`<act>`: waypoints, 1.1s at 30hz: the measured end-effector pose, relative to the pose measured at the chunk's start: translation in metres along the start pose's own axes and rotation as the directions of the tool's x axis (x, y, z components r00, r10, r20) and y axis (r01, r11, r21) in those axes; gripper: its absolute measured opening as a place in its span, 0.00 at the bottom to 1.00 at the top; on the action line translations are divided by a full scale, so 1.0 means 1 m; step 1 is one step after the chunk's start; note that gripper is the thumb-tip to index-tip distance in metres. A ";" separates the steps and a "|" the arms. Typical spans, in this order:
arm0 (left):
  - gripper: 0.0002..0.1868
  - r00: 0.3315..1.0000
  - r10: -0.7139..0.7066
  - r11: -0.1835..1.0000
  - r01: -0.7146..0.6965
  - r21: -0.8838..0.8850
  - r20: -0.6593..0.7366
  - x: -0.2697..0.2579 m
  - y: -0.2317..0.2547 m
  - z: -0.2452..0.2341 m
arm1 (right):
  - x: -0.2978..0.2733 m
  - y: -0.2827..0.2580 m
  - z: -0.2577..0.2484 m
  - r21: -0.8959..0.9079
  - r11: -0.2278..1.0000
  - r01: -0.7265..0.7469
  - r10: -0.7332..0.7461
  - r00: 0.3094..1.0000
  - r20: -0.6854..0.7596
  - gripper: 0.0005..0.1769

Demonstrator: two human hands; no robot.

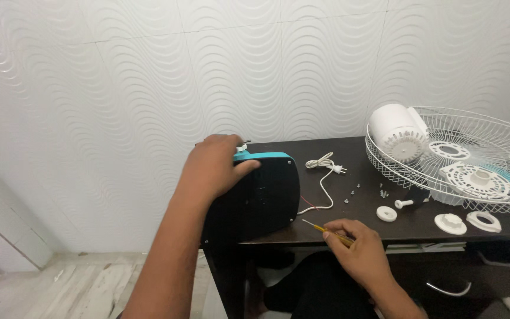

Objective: The person assembles a teal table fan by securing the back cover with screws and attaching the motor housing. They use a screwdriver to tighten screws on the fan base and then connect the motor unit to the fan body.

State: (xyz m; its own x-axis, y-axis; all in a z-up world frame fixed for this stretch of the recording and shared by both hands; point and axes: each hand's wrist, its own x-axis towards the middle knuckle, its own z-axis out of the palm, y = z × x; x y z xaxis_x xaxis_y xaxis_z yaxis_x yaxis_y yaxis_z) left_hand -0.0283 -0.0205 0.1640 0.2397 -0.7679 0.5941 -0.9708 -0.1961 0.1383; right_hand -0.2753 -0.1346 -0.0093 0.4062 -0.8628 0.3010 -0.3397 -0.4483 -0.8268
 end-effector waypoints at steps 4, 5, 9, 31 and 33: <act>0.40 0.881 0.086 0.992 -0.119 0.040 0.465 0.058 0.020 0.015 | -0.008 -0.006 0.002 -0.097 0.993 0.074 -0.072 0.997 0.020 0.14; 0.40 0.831 0.049 0.996 -0.084 0.038 0.554 0.068 0.020 0.019 | -0.010 -0.007 0.003 -0.135 0.984 0.114 -0.112 0.993 0.022 0.14; 0.41 0.624 0.008 0.998 0.044 -0.046 0.781 0.090 0.015 0.040 | -0.013 -0.014 0.006 -0.123 0.987 0.103 -0.100 0.995 0.026 0.14; 0.35 0.581 -0.103 0.971 0.236 -0.046 0.807 0.092 0.010 0.048 | -0.020 -0.010 0.023 -0.201 0.917 0.345 -0.372 0.921 -0.113 0.12; 0.36 0.562 -0.101 0.967 0.251 -0.053 0.821 0.091 0.011 0.047 | -0.022 -0.008 0.025 -0.208 0.910 0.358 -0.387 0.915 -0.117 0.12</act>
State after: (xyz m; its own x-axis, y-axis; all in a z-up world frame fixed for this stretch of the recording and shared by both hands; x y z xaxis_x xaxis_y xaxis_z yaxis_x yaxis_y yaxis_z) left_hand -0.0165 -0.1216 0.1826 0.2410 -0.9123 -0.3311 -0.8787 -0.3499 0.3247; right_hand -0.2602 -0.1057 -0.0211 0.4040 -0.6430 0.6506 -0.3401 -0.7658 -0.5457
